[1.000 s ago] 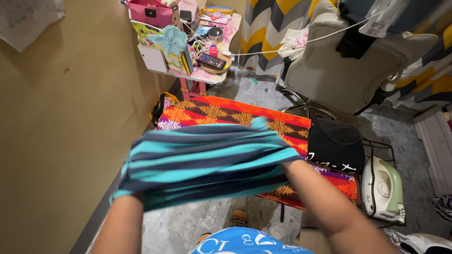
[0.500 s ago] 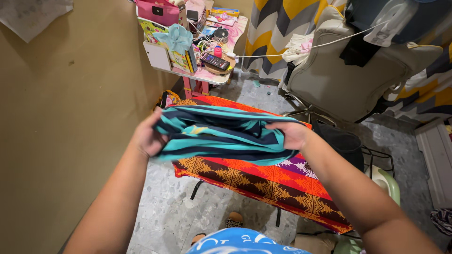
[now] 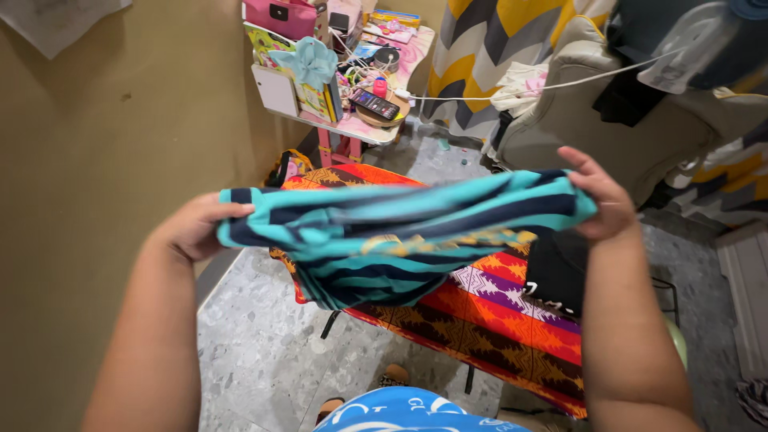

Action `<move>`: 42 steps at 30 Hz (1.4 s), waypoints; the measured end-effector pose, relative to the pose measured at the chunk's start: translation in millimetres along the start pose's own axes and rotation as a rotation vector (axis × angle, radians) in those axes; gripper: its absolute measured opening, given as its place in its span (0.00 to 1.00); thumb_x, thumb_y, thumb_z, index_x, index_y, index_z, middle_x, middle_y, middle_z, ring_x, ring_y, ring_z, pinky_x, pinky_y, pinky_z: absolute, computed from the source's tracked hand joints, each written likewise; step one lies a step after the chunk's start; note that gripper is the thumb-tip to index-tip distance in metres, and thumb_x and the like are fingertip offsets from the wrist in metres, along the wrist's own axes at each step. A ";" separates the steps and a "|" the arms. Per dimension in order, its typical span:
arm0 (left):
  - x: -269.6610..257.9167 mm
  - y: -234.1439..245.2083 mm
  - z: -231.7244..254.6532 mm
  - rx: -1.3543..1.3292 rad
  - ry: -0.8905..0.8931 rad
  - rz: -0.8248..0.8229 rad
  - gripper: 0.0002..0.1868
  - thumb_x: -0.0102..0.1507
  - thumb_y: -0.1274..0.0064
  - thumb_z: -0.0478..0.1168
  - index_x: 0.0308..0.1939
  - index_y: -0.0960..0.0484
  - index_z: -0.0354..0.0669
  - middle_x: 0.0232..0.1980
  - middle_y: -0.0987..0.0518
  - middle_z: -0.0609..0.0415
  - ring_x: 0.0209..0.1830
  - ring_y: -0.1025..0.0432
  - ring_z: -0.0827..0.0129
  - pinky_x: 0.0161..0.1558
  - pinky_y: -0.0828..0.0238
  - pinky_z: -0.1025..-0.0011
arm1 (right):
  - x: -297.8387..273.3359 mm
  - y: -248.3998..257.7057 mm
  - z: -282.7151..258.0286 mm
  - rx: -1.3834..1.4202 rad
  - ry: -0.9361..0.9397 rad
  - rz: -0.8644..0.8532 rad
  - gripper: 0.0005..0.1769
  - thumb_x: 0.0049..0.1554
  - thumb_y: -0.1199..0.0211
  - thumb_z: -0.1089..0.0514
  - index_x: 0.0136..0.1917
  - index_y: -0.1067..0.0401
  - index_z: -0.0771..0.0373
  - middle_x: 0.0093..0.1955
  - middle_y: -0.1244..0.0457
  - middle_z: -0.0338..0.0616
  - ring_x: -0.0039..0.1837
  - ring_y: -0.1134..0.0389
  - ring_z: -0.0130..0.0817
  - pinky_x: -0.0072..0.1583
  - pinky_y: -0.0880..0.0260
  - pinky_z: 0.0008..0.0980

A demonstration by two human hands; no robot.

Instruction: The person folds a black t-shirt on an ironing board, then folds a striped shirt, and finally folds a beige t-shirt. Each garment is smoothed, folded in half, and stacked on the ironing board.

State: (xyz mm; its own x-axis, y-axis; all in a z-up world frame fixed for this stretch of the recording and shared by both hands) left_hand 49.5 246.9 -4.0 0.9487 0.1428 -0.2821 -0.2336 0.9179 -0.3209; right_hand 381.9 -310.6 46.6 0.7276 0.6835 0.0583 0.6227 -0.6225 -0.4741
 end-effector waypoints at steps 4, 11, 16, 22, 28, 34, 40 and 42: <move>29.6 39.0 37.0 -0.224 0.006 0.212 0.13 0.69 0.43 0.47 0.48 0.20 0.42 0.48 0.16 0.51 0.49 0.22 0.63 0.57 0.24 0.64 | 41.3 21.8 -12.6 0.049 -0.027 0.058 0.25 0.64 0.40 0.66 0.74 0.37 0.62 0.57 0.33 0.52 0.56 0.28 0.43 0.57 0.24 0.41; 135.1 38.7 -58.4 -0.208 -0.521 0.436 0.27 0.61 0.42 0.36 0.63 0.34 0.45 0.56 0.24 0.45 0.56 0.29 0.56 0.59 0.28 0.53 | 120.7 25.2 88.0 -0.639 0.091 0.342 0.30 0.56 0.37 0.71 0.70 0.37 0.58 0.63 0.38 0.49 0.56 0.33 0.37 0.49 0.33 0.38; 132.3 23.9 -186.1 0.892 -0.176 0.531 0.50 0.48 0.26 0.49 0.70 0.33 0.35 0.65 0.25 0.37 0.65 0.29 0.48 0.63 0.34 0.58 | 86.2 22.4 199.2 -0.870 -0.230 0.146 0.40 0.52 0.30 0.64 0.76 0.40 0.61 0.71 0.40 0.48 0.70 0.40 0.40 0.67 0.38 0.42; 123.5 -3.5 -224.5 0.931 0.160 0.576 0.51 0.48 0.27 0.52 0.71 0.35 0.42 0.62 0.22 0.40 0.62 0.27 0.50 0.62 0.31 0.59 | 48.1 34.4 266.8 -1.280 -0.614 0.204 0.54 0.44 0.13 0.51 0.73 0.41 0.67 0.65 0.37 0.56 0.61 0.34 0.41 0.58 0.30 0.37; 115.5 -9.8 -223.7 0.748 0.291 0.626 0.32 0.59 0.45 0.41 0.69 0.28 0.50 0.53 0.17 0.38 0.48 0.22 0.49 0.51 0.25 0.58 | 48.9 49.3 282.9 -0.946 -0.845 0.346 0.40 0.48 0.31 0.62 0.72 0.38 0.58 0.60 0.35 0.64 0.50 0.30 0.50 0.44 0.32 0.46; 132.5 34.1 -218.3 0.070 -0.049 0.590 0.24 0.62 0.51 0.35 0.63 0.28 0.48 0.52 0.18 0.46 0.47 0.26 0.63 0.49 0.31 0.65 | 64.9 75.0 250.9 -0.464 -0.211 0.463 0.25 0.57 0.40 0.65 0.67 0.36 0.58 0.63 0.34 0.44 0.59 0.31 0.31 0.57 0.31 0.33; 106.2 7.3 -203.5 0.979 -0.307 0.295 0.34 0.49 0.48 0.28 0.61 0.25 0.49 0.61 0.22 0.47 0.63 0.28 0.54 0.63 0.32 0.61 | 22.9 63.3 276.0 -1.140 -0.217 0.336 0.24 0.49 0.41 0.69 0.58 0.23 0.56 0.60 0.30 0.44 0.63 0.29 0.37 0.63 0.29 0.35; 102.2 -8.2 -195.8 1.164 -0.270 0.268 0.39 0.48 0.47 0.27 0.64 0.26 0.54 0.65 0.26 0.47 0.64 0.30 0.50 0.63 0.32 0.59 | 3.8 55.7 281.3 -1.452 -0.419 0.378 0.19 0.50 0.28 0.63 0.55 0.20 0.51 0.60 0.33 0.43 0.62 0.32 0.39 0.62 0.31 0.37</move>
State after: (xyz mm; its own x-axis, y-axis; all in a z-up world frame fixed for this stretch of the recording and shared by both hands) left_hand 106.6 181.4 -207.2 0.9458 0.3237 0.0257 -0.2298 0.6112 0.7574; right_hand 338.4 -235.4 -226.7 0.9252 0.3075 -0.2222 0.3432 -0.4289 0.8356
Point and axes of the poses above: each hand's wrist, its own x-axis towards the middle knuckle, its own y-axis out of the back of the hand, z = x × y, the point moved 5 cm from there along x, towards the middle knuckle
